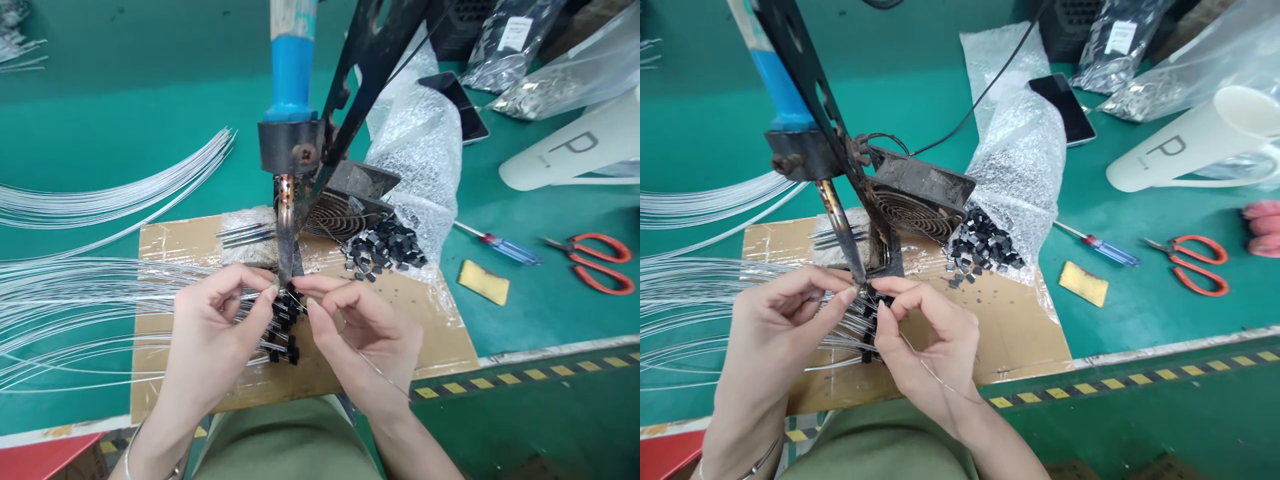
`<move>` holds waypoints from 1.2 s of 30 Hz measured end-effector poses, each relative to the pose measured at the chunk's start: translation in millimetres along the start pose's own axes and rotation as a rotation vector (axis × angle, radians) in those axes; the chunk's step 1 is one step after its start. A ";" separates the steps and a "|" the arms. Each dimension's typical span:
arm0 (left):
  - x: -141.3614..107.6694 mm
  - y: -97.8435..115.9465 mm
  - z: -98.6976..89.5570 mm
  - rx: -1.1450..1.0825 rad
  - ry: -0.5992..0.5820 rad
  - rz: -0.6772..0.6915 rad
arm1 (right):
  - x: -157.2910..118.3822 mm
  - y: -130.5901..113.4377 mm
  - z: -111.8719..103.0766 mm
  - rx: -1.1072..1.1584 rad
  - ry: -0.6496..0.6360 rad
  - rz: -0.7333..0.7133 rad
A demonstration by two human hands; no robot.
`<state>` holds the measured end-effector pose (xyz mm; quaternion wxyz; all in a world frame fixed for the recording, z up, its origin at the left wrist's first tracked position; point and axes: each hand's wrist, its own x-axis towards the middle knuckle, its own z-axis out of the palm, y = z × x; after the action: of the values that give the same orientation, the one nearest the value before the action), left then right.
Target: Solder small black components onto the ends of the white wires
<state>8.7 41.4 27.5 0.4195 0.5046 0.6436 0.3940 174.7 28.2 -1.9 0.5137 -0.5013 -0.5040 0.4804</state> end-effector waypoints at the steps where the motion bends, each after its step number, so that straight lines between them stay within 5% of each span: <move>1: -0.1 -0.4 -0.2 -0.001 -0.003 0.002 | -0.1 0.0 0.0 0.002 0.003 0.002; 36: 3.2 -0.4 -0.6 0.005 -0.024 0.033 | -2.1 3.7 0.7 -0.038 0.008 -0.089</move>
<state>7.5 44.5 26.9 0.4194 0.5210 0.6311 0.3930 173.9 26.3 -5.7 0.5269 -0.4900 -0.5329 0.4453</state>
